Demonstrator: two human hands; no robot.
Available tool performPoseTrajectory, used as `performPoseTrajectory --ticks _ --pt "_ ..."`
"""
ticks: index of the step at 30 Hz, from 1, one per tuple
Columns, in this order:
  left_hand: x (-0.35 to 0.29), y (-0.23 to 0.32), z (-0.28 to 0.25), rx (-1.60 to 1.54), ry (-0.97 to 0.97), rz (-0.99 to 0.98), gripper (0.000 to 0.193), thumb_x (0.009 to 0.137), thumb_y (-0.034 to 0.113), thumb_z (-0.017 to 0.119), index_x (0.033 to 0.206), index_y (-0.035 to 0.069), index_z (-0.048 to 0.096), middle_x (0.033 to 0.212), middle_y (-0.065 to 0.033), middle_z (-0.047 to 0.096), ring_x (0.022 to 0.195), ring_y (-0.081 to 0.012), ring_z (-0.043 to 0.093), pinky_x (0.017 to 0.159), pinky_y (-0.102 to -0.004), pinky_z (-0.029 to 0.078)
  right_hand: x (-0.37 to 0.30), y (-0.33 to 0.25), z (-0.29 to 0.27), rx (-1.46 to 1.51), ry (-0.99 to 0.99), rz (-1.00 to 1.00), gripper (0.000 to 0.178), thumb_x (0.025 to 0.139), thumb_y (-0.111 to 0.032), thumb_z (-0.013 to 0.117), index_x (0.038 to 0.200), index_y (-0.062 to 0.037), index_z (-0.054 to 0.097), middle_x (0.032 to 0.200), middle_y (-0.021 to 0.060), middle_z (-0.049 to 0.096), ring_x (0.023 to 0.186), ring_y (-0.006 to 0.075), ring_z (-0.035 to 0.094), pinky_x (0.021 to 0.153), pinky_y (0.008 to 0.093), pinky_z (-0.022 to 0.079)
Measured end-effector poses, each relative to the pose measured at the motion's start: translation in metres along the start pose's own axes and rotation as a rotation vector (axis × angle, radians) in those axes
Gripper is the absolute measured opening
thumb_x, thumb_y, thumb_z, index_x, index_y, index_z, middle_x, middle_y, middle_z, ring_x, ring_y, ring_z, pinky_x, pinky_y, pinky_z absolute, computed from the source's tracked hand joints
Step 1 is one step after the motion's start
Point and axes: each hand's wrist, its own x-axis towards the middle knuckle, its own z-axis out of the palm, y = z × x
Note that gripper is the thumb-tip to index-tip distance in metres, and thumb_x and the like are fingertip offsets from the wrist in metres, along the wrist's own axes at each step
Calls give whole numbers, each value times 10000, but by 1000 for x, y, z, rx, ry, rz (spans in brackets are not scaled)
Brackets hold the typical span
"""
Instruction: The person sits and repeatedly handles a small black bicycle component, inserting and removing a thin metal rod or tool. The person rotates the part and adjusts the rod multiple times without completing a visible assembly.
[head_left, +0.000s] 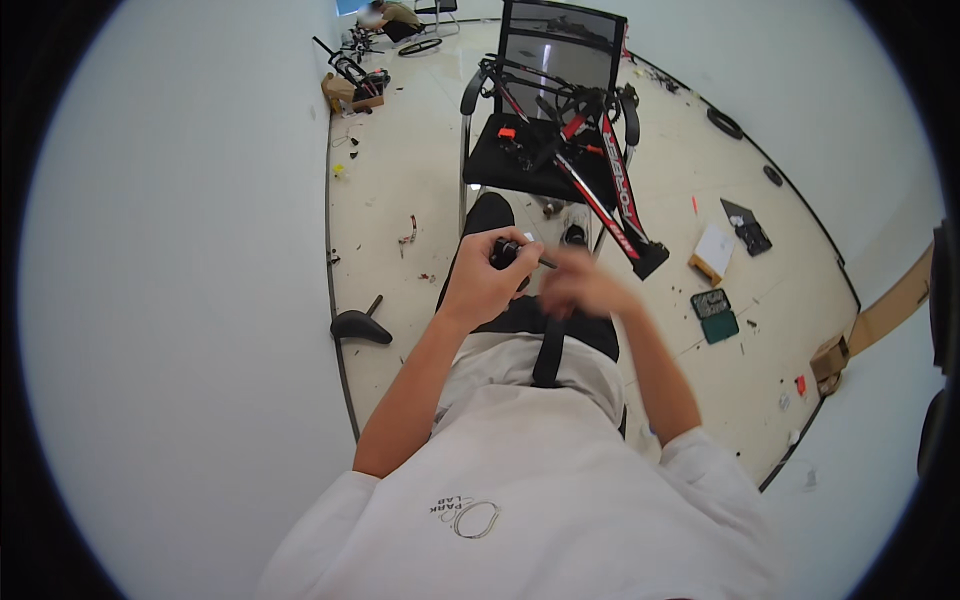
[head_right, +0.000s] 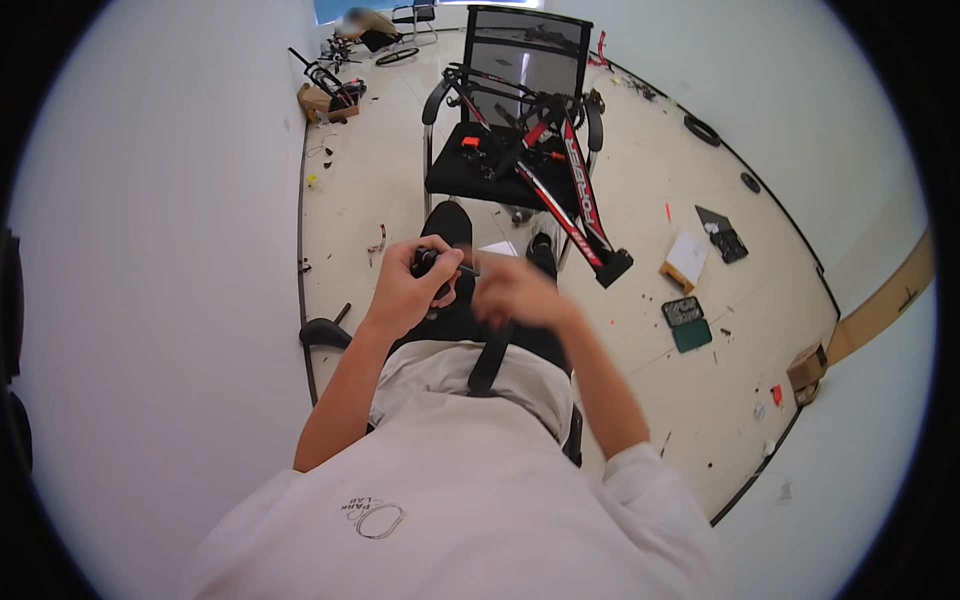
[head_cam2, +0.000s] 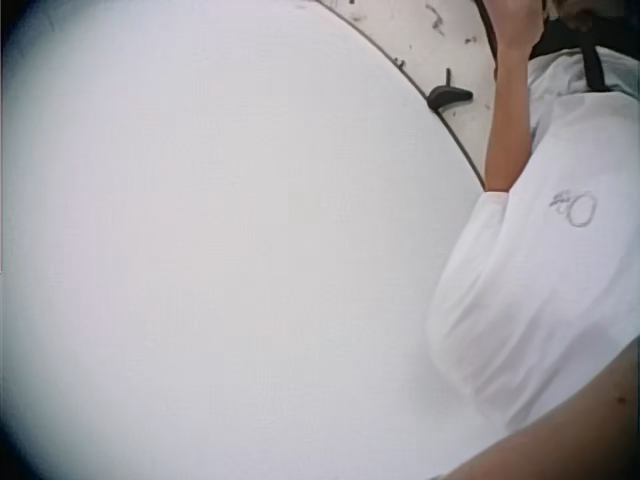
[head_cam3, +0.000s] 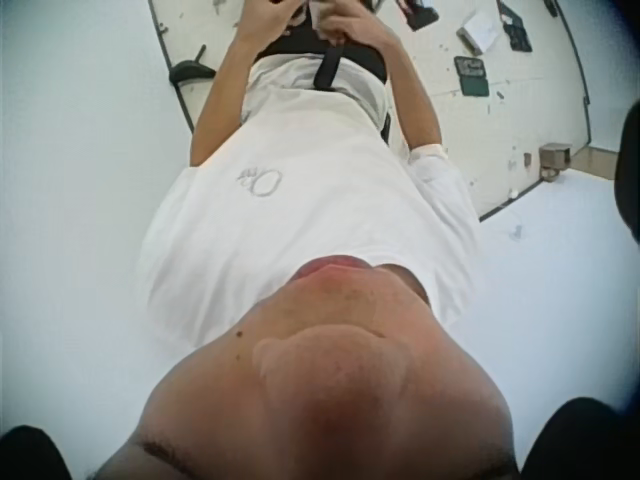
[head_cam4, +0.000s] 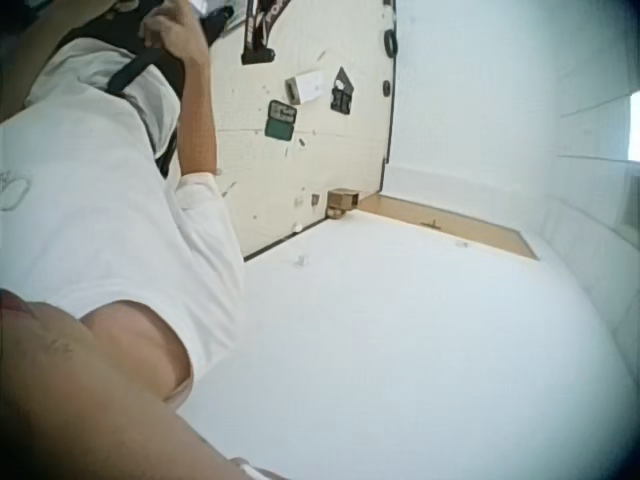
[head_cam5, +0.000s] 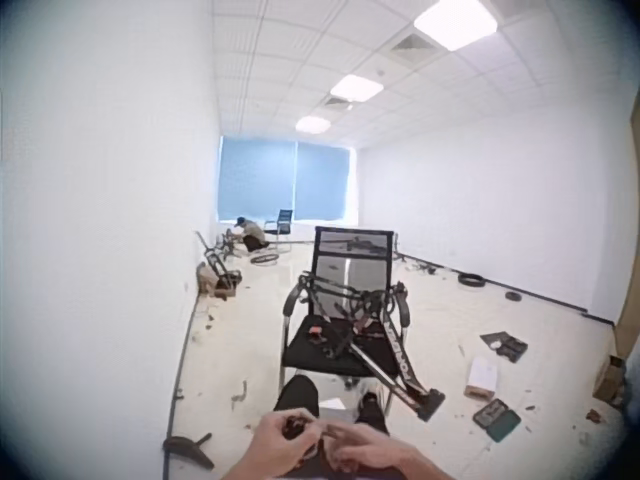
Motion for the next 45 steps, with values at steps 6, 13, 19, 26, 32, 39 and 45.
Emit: performPoseTrajectory --ticks 6,13,19,26,32,39,45 --pt "-1 4 -15 157 146 72 237 927 165 640 765 -1 589 584 18 509 468 -49 441 429 -228 322 -33 -34 51 -34 -457 -333 430 850 -59 626 1248 87 557 695 72 655 568 121 621 556 244 494" --pt "-5 6 4 128 -5 86 254 947 195 621 772 14 595 584 42 521 489 -16 436 441 -210 321 -4 -56 -32 152 83 -297 581 794 -85 464 1361 35 505 615 62 590 498 114 561 459 235 447" --pt "1 11 -2 -97 74 36 289 956 214 628 771 3 560 602 -7 505 461 -67 442 431 -238 325 -3 18 38 126 -245 58 379 902 -141 487 1225 14 610 622 47 599 518 106 567 499 238 459" --pt "-1 -2 -2 134 99 66 341 946 305 649 757 30 581 597 30 526 497 -28 441 441 -223 341 -34 -53 31 272 -457 -319 491 958 -289 462 1181 131 582 577 79 605 459 126 570 456 240 472" --pt "-2 -3 1 19 -17 33 332 946 304 647 783 21 590 615 17 537 502 -31 442 439 -228 347 -8 -46 -23 284 -24 -334 524 861 -179 486 1317 78 508 592 76 582 442 136 541 435 236 443" --pt "-2 6 -8 -190 38 -5 310 963 256 623 769 32 531 655 -35 525 478 -81 454 445 -245 354 -2 2 23 32 -50 -95 321 994 -241 434 1029 20 617 581 55 596 473 117 579 457 243 442" --pt "1 8 -17 -409 27 -48 398 1020 384 444 877 25 544 719 -95 566 489 -156 451 530 -316 408 -10 -17 29 -152 -35 -36 491 1047 -355 389 767 1 580 435 35 494 388 115 531 410 249 390"
